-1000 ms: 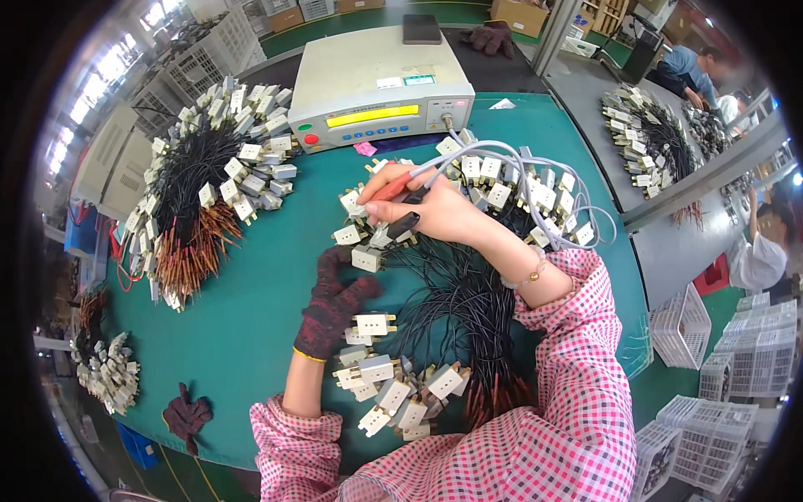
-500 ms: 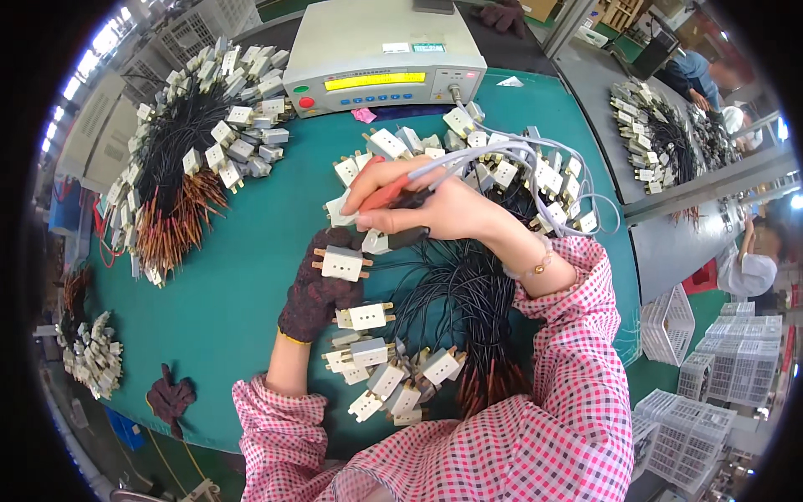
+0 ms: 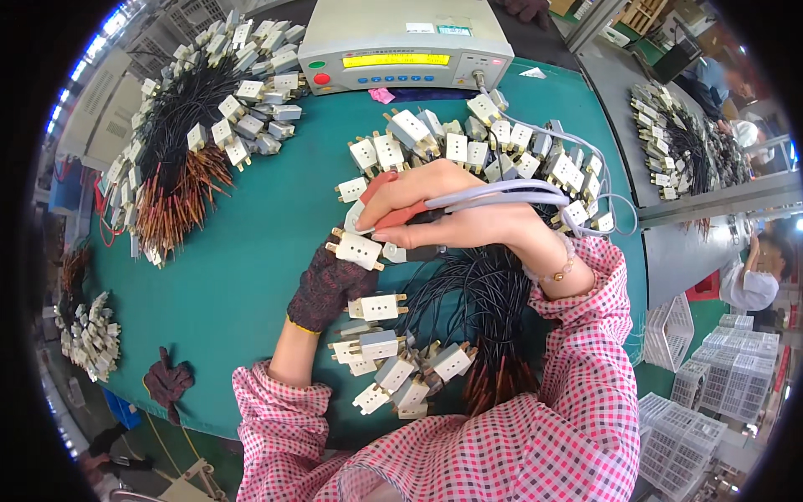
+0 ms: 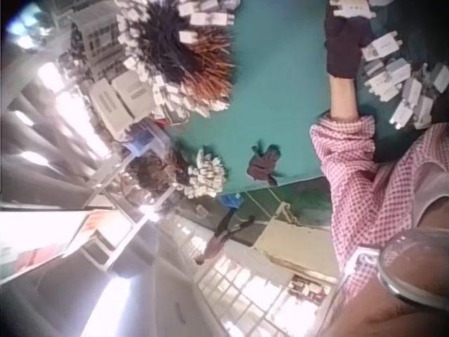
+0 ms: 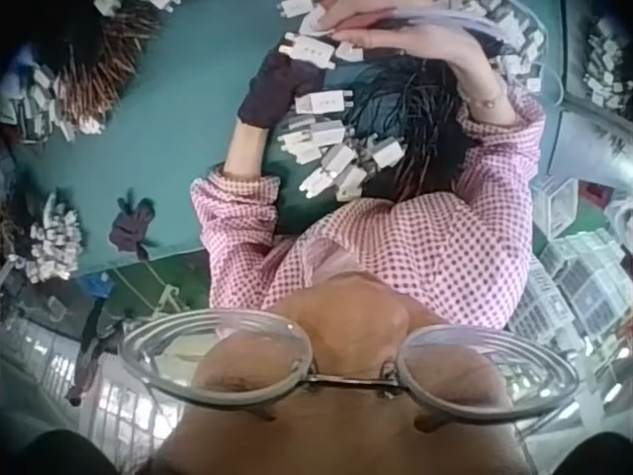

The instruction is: Assembling and inspecting individual connectors on a large electrical wiring harness at a workstation.

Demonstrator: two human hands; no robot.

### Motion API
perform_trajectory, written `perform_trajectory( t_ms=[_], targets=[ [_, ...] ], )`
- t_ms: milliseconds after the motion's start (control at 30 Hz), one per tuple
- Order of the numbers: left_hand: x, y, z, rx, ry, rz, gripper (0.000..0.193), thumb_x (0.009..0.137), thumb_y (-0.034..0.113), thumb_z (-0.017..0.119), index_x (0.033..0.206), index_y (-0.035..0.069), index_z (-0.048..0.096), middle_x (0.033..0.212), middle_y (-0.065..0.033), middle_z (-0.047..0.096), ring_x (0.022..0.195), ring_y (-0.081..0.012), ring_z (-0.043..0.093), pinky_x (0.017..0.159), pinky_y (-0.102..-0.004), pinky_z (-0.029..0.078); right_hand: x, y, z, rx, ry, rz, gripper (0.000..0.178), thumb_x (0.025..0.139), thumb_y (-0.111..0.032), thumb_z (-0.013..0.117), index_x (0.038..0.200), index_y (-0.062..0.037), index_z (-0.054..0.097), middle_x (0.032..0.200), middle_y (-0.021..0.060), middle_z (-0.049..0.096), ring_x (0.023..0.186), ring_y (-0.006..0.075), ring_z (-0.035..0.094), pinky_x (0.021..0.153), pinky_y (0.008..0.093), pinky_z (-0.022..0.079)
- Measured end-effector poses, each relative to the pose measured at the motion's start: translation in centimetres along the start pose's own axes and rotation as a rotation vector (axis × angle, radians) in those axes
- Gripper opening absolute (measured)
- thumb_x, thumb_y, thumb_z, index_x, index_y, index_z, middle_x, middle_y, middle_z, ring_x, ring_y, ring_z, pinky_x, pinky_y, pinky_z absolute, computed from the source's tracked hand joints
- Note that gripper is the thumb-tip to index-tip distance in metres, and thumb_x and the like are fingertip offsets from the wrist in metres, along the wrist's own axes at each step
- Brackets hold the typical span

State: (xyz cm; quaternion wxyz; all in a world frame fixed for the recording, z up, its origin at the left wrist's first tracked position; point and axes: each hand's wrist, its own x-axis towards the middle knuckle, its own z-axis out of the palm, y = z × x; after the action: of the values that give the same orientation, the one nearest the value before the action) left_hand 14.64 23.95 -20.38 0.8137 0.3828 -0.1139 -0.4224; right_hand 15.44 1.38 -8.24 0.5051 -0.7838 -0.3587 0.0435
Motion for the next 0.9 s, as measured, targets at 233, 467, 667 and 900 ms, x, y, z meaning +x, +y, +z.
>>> perform_trajectory(
  t_ms=[233, 467, 667, 900],
  targets=[
    [-0.1, 1.1, 0.6, 0.153, 0.048, -0.047, 0.06, 0.078, 0.012, 0.069, 0.131, 0.008, 0.042, 0.099, -0.0026, 0.061, 0.071, -0.0082, 0.053, 0.058, -0.0233, 0.043, -0.2, 0.3, 0.1, -0.05, -0.032, 0.019, 0.018, 0.08, -0.015, 0.066, 0.095, -0.005, 0.066, 0.088, 0.0092, 0.066, 0.078, 0.022, 0.064, 0.071, 0.0305, 0.049],
    [-0.6, 0.7, 0.1, 0.217, 0.112, -0.106, 0.062, 0.076, 0.004, 0.068, 0.131, 0.008, 0.042, 0.104, -0.0061, 0.061, 0.084, -0.0142, 0.06, 0.069, -0.029, 0.051, 0.1, 0.4, 0.2, 0.001, -0.065, 0.015, 0.019, 0.077, -0.014, 0.069, 0.093, -0.0033, 0.068, 0.09, 0.0092, 0.068, 0.085, 0.0239, 0.065, 0.073, 0.0311, 0.051],
    [-0.5, 1.0, 0.8, 0.183, 0.137, -0.094, 0.061, 0.076, 0.005, 0.069, 0.131, 0.008, 0.042, 0.104, -0.0084, 0.062, 0.086, -0.0151, 0.061, 0.069, -0.0294, 0.052, 0.3, 0.8, 0.3, 0.033, -0.069, 0.057, 0.02, 0.077, -0.013, 0.07, 0.093, -0.0025, 0.068, 0.089, 0.0096, 0.068, 0.084, 0.0226, 0.065, 0.073, 0.0302, 0.051],
    [-0.6, 0.9, 0.5, 0.087, 0.106, -0.059, 0.061, 0.077, 0.006, 0.068, 0.131, 0.007, 0.041, 0.106, -0.0087, 0.061, 0.087, -0.0155, 0.061, 0.072, -0.0291, 0.052, 0.3, 0.4, 0.3, 0.041, -0.056, 0.147, 0.02, 0.077, -0.015, 0.07, 0.093, -0.003, 0.068, 0.09, 0.0103, 0.067, 0.083, 0.0216, 0.065, 0.075, 0.0291, 0.05]
  ],
)
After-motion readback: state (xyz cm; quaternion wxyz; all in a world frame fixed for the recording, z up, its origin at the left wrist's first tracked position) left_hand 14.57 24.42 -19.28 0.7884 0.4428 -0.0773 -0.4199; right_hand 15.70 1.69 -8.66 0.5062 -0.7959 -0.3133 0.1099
